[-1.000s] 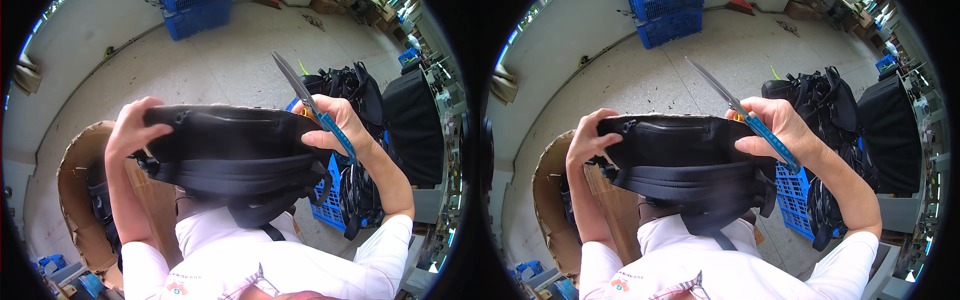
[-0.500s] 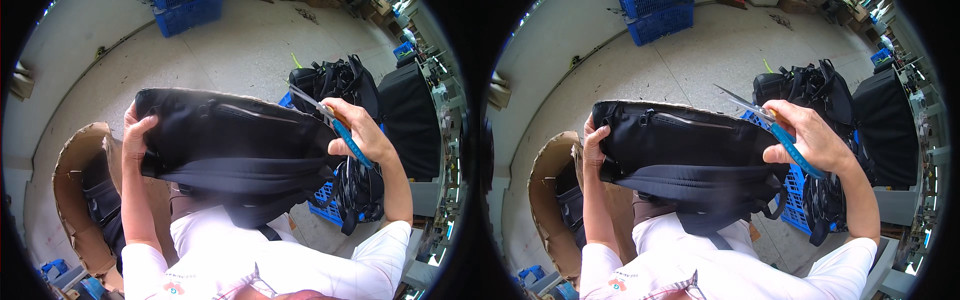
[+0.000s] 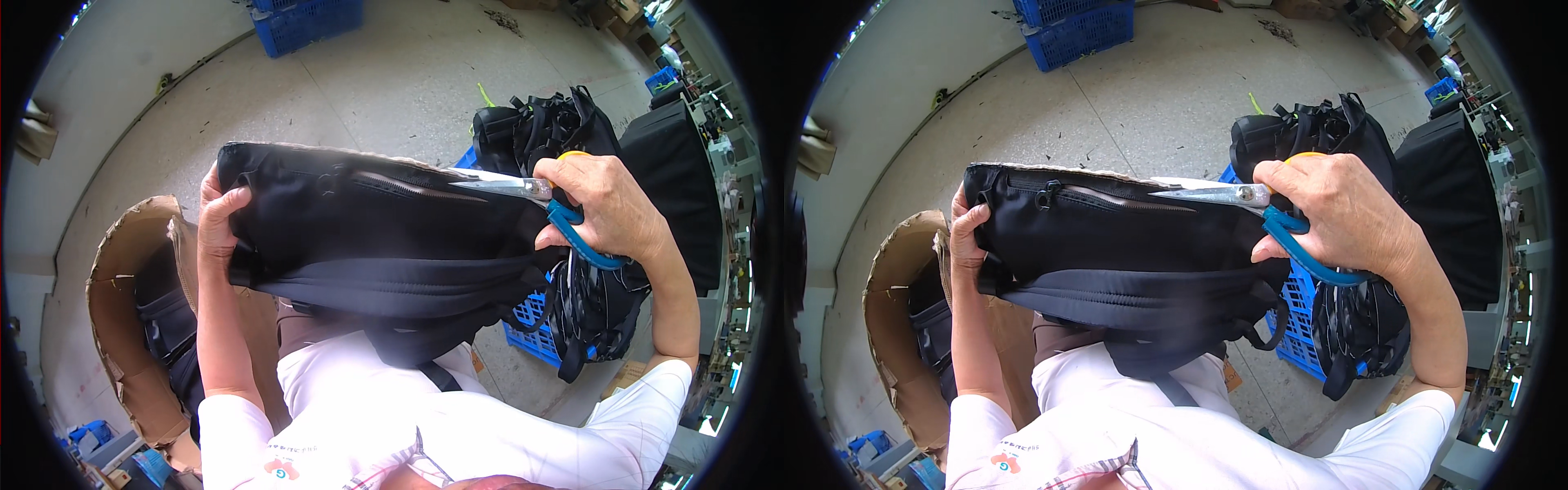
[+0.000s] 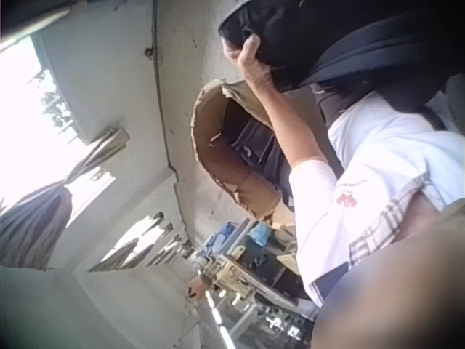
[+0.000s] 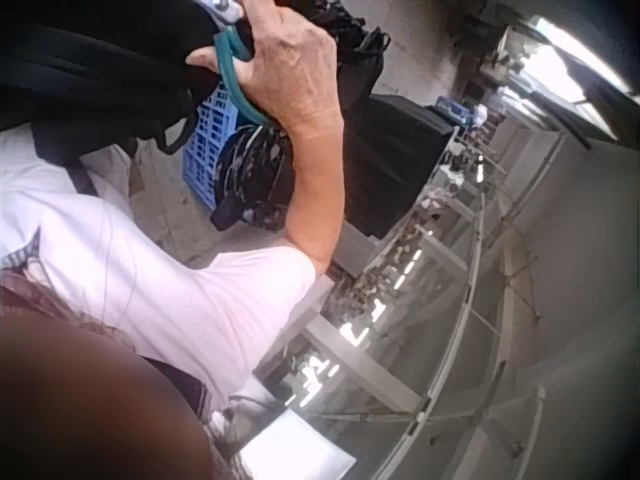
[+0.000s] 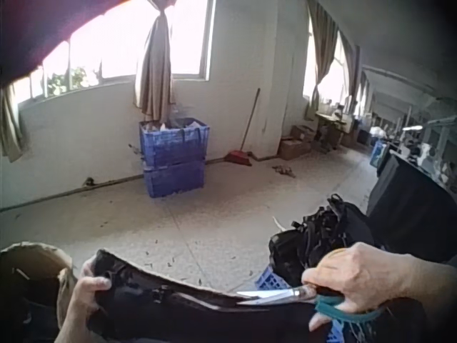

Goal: Cutting excess fabric from the edges of backpack components using scissors.

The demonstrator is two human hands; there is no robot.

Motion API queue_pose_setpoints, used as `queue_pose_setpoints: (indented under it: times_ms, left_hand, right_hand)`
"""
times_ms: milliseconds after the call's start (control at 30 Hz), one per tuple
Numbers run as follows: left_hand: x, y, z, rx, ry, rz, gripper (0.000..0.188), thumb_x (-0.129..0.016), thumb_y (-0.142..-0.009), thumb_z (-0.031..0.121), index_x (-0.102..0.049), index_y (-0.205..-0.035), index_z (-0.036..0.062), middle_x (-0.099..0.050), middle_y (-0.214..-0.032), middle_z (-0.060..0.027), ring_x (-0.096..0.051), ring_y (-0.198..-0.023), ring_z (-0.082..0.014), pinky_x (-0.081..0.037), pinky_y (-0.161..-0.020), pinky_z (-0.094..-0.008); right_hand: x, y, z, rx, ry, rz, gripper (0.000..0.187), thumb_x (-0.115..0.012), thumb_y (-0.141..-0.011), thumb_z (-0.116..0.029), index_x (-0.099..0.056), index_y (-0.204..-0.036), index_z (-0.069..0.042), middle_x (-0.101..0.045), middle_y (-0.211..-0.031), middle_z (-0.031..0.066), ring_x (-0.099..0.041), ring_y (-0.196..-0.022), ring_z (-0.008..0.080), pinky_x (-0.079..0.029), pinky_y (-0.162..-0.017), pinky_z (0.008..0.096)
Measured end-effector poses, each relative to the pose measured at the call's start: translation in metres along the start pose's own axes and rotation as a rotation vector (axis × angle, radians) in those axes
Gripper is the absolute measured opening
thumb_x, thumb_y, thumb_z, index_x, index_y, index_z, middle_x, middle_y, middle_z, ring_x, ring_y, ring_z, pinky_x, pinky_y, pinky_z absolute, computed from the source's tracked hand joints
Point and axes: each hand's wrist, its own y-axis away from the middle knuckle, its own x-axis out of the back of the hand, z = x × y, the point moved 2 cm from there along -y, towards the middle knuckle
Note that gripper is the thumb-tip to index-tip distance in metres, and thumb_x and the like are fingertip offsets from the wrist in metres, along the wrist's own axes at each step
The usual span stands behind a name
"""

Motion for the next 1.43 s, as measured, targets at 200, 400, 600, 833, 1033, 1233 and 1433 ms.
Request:
queue_pose_setpoints:
  times_ms: [200, 400, 600, 833, 1033, 1233, 1433]
  left_hand:
    - [0.005, 0.001, -0.001, 0.005, -0.013, -0.023, 0.043, -0.069, -0.063, 0.006, -0.056, -0.104, 0.0011, -0.062, -0.095, -0.01, -0.061, -0.085, -0.0204, -0.049, -0.08, -0.0313]
    - [0.008, 0.004, -0.003, 0.016, 0.006, -0.017, 0.045, -0.07, -0.062, 0.007, -0.055, -0.105, 0.0008, -0.062, -0.096, -0.0105, -0.061, -0.086, -0.0206, -0.049, -0.081, -0.0311]
    - [0.002, 0.001, -0.002, 0.024, -0.003, -0.066, 0.046, -0.07, -0.061, 0.008, -0.055, -0.105, 0.0006, -0.062, -0.095, -0.0108, -0.061, -0.085, -0.0206, -0.049, -0.081, -0.0314]
    - [0.007, 0.003, -0.008, 0.027, 0.006, -0.04, 0.047, -0.07, -0.061, 0.009, -0.055, -0.105, 0.0009, -0.062, -0.096, -0.01, -0.06, -0.086, -0.0199, -0.048, -0.082, -0.0307]
    - [0.01, 0.001, -0.011, 0.018, 0.0, -0.013, 0.047, -0.07, -0.062, 0.01, -0.054, -0.105, 0.0011, -0.061, -0.095, -0.0095, -0.06, -0.087, -0.0201, -0.047, -0.082, -0.0306]
    - [0.006, 0.003, -0.009, 0.056, 0.018, -0.041, 0.047, -0.071, -0.061, 0.009, -0.054, -0.104, 0.0008, -0.061, -0.094, -0.0094, -0.06, -0.086, -0.0196, -0.047, -0.082, -0.0305]
    - [0.004, 0.003, -0.008, 0.041, 0.015, -0.057, 0.047, -0.071, -0.061, 0.01, -0.054, -0.104, 0.0008, -0.062, -0.094, -0.01, -0.06, -0.085, -0.02, -0.048, -0.082, -0.0308]
  right_hand:
    - [-0.008, 0.001, -0.003, 0.097, 0.023, 0.075, 0.053, -0.065, -0.068, -0.05, -0.055, -0.087, -0.001, -0.055, -0.062, 0.0091, -0.057, -0.056, 0.0215, -0.047, -0.053, 0.029]
    - [-0.014, 0.002, -0.003, 0.095, -0.017, 0.11, 0.049, -0.067, -0.067, -0.046, -0.053, -0.086, -0.002, -0.053, -0.06, 0.0078, -0.055, -0.051, 0.0225, -0.046, -0.05, 0.0288]
    - [-0.011, -0.013, -0.011, 0.036, 0.054, 0.082, 0.059, -0.068, -0.062, -0.053, -0.053, -0.09, -0.003, -0.055, -0.074, 0.0102, -0.056, -0.068, 0.0244, -0.046, -0.059, 0.0319]
    - [-0.024, -0.024, -0.004, 0.1, 0.031, 0.088, 0.057, -0.067, -0.065, -0.052, -0.054, -0.091, -0.004, -0.054, -0.067, 0.0083, -0.057, -0.062, 0.0227, -0.047, -0.057, 0.0322]
    - [-0.027, -0.025, -0.004, 0.152, 0.003, 0.122, 0.047, -0.067, -0.068, -0.046, -0.051, -0.082, -0.004, -0.053, -0.061, 0.0073, -0.057, -0.056, 0.0226, -0.047, -0.054, 0.0309]
    - [-0.032, -0.022, -0.005, 0.151, 0.04, 0.182, 0.046, -0.067, -0.068, -0.044, -0.051, -0.083, -0.004, -0.051, -0.058, 0.0063, -0.055, -0.054, 0.0219, -0.045, -0.051, 0.0303]
    - [-0.022, -0.035, -0.015, 0.122, 0.131, 0.213, 0.053, -0.068, -0.066, -0.048, -0.053, -0.096, -0.006, -0.054, -0.068, 0.0088, -0.058, -0.065, 0.0232, -0.047, -0.057, 0.0326]
